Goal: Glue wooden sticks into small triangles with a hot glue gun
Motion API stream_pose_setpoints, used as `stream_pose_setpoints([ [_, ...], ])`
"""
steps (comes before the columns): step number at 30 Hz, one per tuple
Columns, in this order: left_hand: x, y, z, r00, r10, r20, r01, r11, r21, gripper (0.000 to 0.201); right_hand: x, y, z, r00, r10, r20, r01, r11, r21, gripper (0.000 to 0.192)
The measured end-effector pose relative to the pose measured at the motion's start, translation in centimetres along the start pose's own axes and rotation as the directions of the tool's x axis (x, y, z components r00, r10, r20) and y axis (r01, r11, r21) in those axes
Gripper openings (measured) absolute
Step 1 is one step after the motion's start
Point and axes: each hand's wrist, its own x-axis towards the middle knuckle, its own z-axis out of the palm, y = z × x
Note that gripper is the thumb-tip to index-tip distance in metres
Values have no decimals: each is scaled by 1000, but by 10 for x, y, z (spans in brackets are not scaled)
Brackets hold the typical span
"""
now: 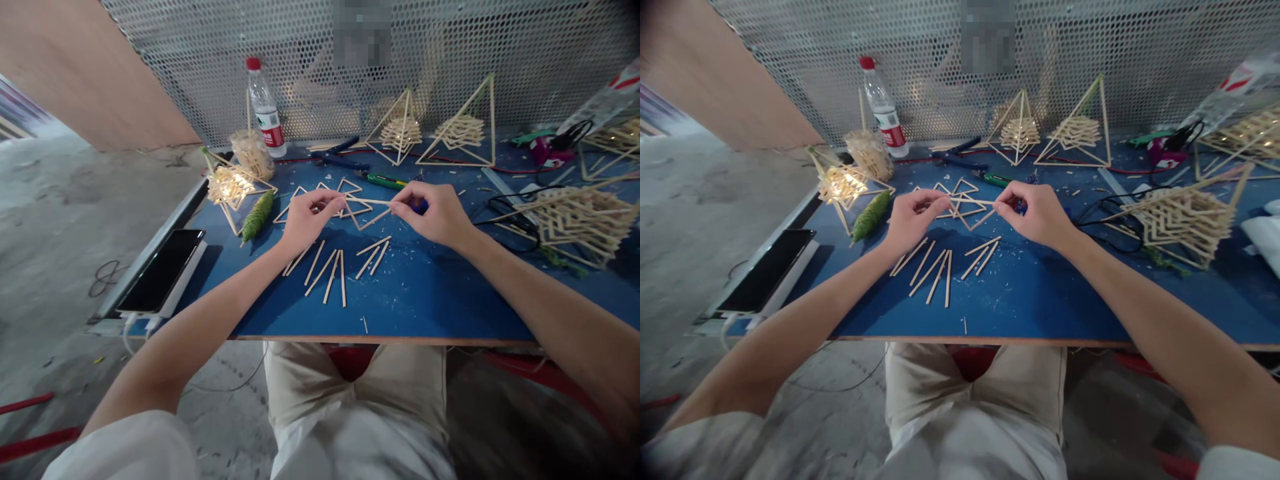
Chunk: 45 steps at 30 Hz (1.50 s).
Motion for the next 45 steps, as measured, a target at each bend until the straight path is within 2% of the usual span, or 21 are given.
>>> stream_pose_setpoints([
  [2, -1, 1, 0, 999, 29, -35, -28, 999, 31, 35, 0, 1, 3, 999, -18, 47, 18, 1000, 4, 16],
  [6, -6, 10, 4, 997, 69, -19, -67, 993, 99, 35, 0, 0, 9, 991, -64, 115, 65, 998, -7, 18],
  [9, -13, 18, 9, 996, 87, -17, -85, 992, 89, 35, -3, -9, 13, 987, -83, 135, 86, 996, -17, 23],
  [14, -19, 20, 14, 997, 78, 23, -79, 996, 33, 46, -8, -26, 14, 994, -65, 83, 68, 997, -26, 19],
  [19, -19, 11, 15, 997, 55, 53, -50, 995, -90, 44, -11, -36, 12, 1000, -5, 24, 4, 999, 42, 24],
  [25, -19, 9, 15, 992, 37, 120, -18, 988, -153, 45, -14, -40, 15, 997, 66, 33, -70, 989, 129, 31],
  [35, -15, 7, 12, 987, 27, 156, -2, 987, -158, 52, -15, -39, 14, 998, 36, 50, -43, 990, 137, 30],
  [41, -15, 12, 11, 987, 48, 156, -18, 982, -189, 45, -15, -39, 13, 999, 10, 52, -17, 990, 141, 26],
  [45, -15, 13, 11, 988, 35, 152, -11, 988, -152, 52, -16, -41, 14, 999, -7, 35, 3, 992, 126, 24],
])
